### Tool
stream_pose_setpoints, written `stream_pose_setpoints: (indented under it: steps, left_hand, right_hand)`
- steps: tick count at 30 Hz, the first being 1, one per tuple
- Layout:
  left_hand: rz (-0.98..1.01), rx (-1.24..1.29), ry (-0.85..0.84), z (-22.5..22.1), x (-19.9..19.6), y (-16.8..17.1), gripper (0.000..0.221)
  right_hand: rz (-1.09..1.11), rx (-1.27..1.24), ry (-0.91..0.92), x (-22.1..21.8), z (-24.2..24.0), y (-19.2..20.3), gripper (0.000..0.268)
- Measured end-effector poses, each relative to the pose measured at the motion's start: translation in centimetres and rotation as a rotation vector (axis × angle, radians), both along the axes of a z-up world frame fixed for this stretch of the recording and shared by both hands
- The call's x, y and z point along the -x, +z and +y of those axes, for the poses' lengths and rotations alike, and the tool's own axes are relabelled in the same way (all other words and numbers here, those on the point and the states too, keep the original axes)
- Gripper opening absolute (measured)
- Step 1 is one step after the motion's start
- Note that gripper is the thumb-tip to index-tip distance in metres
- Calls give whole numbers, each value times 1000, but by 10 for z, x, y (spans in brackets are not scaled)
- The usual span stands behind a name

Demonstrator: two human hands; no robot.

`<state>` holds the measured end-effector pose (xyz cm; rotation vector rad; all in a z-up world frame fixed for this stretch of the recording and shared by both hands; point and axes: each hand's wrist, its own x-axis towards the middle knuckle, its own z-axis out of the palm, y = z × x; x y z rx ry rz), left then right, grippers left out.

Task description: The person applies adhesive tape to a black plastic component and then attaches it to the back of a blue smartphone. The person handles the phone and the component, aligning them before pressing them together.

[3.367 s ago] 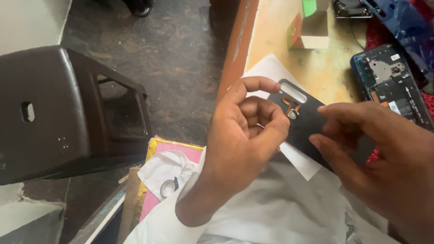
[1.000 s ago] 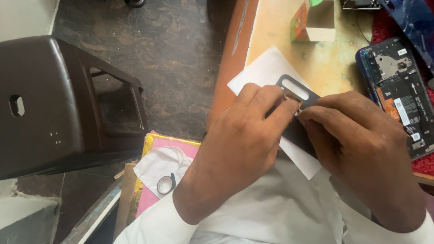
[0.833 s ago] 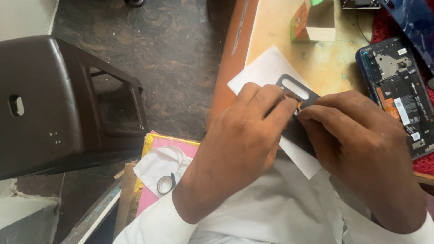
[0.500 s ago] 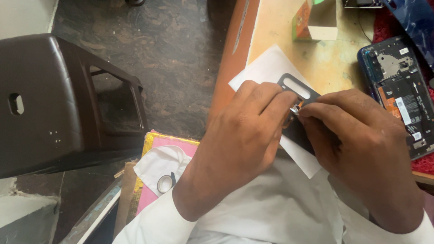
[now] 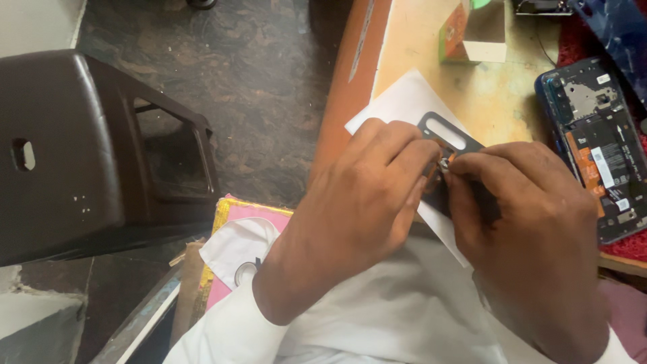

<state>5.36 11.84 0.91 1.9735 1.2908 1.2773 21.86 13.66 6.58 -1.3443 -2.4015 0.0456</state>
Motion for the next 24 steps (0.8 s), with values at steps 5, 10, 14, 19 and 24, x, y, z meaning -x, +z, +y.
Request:
stream_pose_setpoints:
  steps: [5,10,14,19,24]
  left_hand:
    - [27,25,-85,6,7,3,19]
    - [54,8,-133,13,9,2,22]
    - [59,15,-146,14,11,2,22]
    - [38,8,-152,15,12,-1,22]
    - [38,3,-160,14,12,-1,28]
  right_hand:
    - [-44,4,-9,8,-4,3,11]
    - [-83,28,-36,14,-6,7,12]
    - [-93,59,-41,14,-6,8,12]
    - [-115,77,-58,15,-5,9,10]
    - [-125,98,-59,15,-4,10,9]
